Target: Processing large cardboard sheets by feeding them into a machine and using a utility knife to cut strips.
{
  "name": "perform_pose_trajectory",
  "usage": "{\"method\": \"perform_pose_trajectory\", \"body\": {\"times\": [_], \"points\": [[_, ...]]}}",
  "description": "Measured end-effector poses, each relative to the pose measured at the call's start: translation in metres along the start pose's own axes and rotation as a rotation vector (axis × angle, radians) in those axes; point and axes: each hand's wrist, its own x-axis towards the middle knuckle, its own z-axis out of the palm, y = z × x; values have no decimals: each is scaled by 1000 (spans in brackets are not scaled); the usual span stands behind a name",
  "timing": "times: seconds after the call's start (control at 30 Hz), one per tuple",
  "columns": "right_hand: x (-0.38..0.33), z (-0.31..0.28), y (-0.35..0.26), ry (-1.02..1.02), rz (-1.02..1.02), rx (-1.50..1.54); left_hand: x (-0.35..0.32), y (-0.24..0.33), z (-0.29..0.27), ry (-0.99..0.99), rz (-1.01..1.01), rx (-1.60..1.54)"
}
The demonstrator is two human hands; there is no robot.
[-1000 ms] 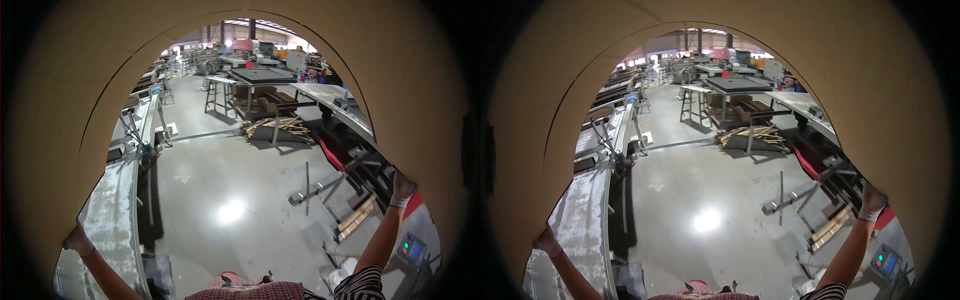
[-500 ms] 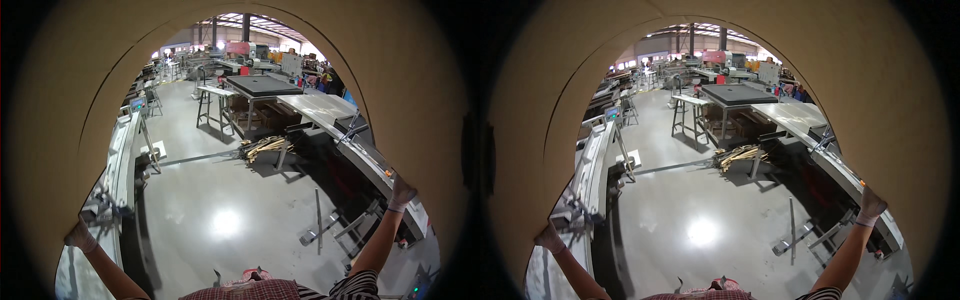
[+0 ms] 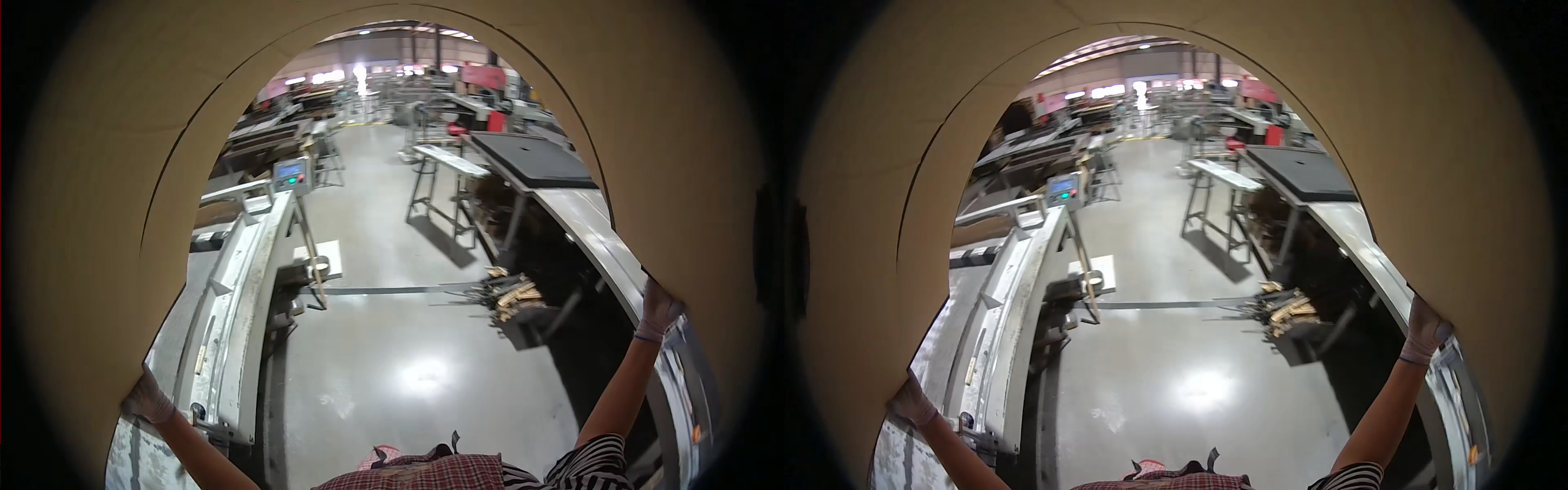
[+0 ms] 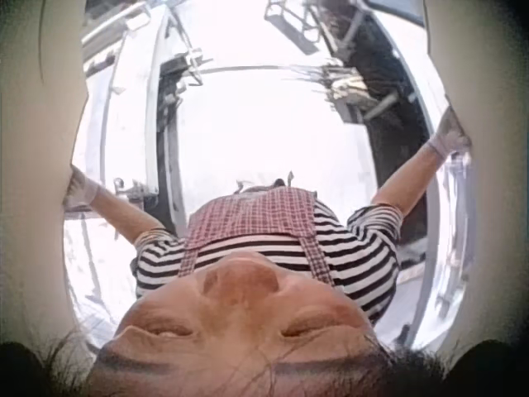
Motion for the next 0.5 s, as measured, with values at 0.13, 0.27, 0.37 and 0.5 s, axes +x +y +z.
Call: {"method": "perform_pose_trajectory", "body": {"times": [0.13, 0.27, 0.37, 0.5], "points": [[27, -11, 201, -212, 89, 61, 26, -57, -76, 199, 152, 96], [20, 24, 393, 66, 202, 170, 35, -117, -171, 87, 98, 119], [30, 53, 519, -249, 266, 288, 75, -166, -201, 1, 89, 148], [113, 89, 678, -78, 498, 240, 172, -144, -236, 276, 153, 409]]}}
